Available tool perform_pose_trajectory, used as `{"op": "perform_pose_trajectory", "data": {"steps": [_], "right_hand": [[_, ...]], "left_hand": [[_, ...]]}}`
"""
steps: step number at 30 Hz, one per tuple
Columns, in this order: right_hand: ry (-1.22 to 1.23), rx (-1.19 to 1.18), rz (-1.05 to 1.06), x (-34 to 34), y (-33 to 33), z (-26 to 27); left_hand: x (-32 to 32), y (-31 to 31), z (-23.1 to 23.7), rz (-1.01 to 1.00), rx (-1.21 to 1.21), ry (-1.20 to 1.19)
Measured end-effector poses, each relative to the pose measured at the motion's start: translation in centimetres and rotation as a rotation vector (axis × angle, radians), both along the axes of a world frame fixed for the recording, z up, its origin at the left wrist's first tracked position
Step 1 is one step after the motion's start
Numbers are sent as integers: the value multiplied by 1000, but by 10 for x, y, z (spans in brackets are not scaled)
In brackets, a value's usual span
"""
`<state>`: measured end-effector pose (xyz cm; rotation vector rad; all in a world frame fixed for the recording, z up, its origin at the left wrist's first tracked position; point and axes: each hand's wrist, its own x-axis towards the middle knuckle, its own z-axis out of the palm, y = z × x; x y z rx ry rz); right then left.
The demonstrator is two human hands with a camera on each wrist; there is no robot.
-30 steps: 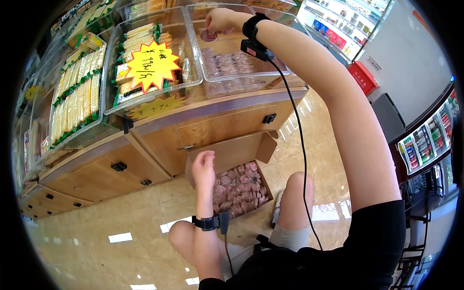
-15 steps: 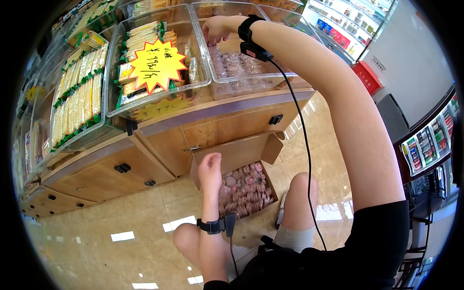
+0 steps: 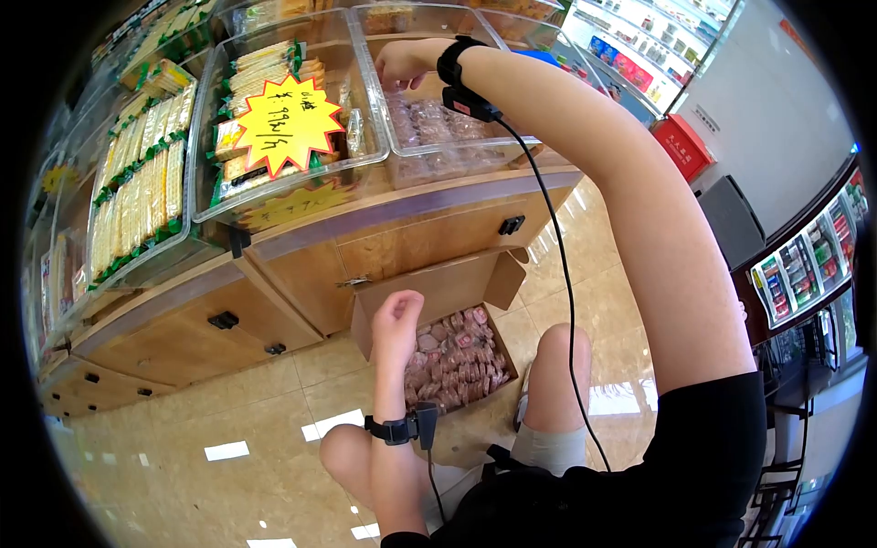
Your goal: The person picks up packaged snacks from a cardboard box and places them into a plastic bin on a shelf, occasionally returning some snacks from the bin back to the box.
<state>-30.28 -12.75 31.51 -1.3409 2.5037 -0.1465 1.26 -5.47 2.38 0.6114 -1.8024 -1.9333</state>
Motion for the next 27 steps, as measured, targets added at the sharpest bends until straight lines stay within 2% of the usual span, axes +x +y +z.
{"op": "perform_pose_trajectory", "data": {"steps": [11, 21, 27], "right_hand": [[-44, -25, -77, 2, 4, -4], [-70, -188, -122, 20, 41, 23], [-145, -285, -129, 41, 64, 29]], "left_hand": [[0, 2, -2, -39, 31, 56], [5, -14, 3, -40, 66, 91], [5, -20, 7, 28, 71, 51]]}}
